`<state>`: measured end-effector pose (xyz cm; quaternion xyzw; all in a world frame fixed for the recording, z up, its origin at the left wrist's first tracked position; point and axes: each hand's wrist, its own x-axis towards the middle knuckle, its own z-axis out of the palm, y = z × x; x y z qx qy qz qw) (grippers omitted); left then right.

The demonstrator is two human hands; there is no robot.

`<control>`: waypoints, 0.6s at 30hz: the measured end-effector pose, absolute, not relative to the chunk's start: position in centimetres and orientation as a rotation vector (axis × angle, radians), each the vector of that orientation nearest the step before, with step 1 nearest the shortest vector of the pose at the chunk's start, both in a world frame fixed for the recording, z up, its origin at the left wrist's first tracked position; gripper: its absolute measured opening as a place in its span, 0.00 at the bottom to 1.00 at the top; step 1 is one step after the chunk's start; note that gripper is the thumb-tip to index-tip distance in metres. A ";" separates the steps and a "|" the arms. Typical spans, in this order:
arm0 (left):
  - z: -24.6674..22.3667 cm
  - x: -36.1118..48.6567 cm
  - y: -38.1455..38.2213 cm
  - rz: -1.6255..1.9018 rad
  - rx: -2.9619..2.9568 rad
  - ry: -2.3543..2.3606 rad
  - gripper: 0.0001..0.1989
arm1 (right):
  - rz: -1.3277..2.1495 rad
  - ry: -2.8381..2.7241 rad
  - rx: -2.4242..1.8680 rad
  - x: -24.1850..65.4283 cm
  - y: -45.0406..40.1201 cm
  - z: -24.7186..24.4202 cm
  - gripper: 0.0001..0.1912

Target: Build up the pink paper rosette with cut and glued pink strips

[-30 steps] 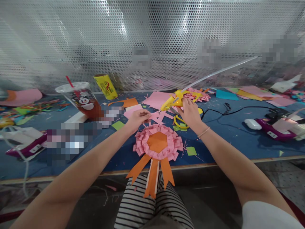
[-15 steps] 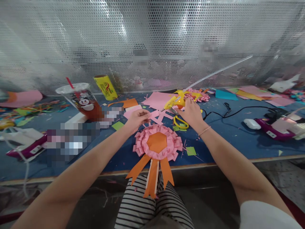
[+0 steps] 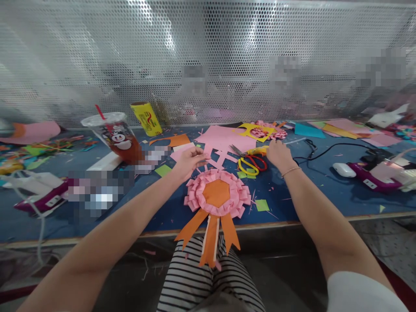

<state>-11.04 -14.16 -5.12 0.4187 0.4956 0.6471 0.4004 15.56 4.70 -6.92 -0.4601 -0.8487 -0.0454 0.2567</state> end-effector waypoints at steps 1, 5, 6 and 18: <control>-5.2 -11.0 -14.1 1.645 1.094 1.272 0.13 | -0.108 -2.280 -1.230 14.9 4.1 -6.5 0.14; -5.0 -10.8 -14.2 1.688 1.096 1.235 0.14 | 0.489 -2.282 -0.790 10.6 -0.6 -5.0 0.12; -4.9 -10.6 -14.3 1.691 1.064 1.211 0.14 | 0.702 -2.274 -0.679 9.4 -2.1 -4.8 0.15; -5.2 -10.3 -14.5 1.546 1.246 1.323 0.16 | 1.663 -1.528 -0.579 3.5 -7.9 -6.1 0.13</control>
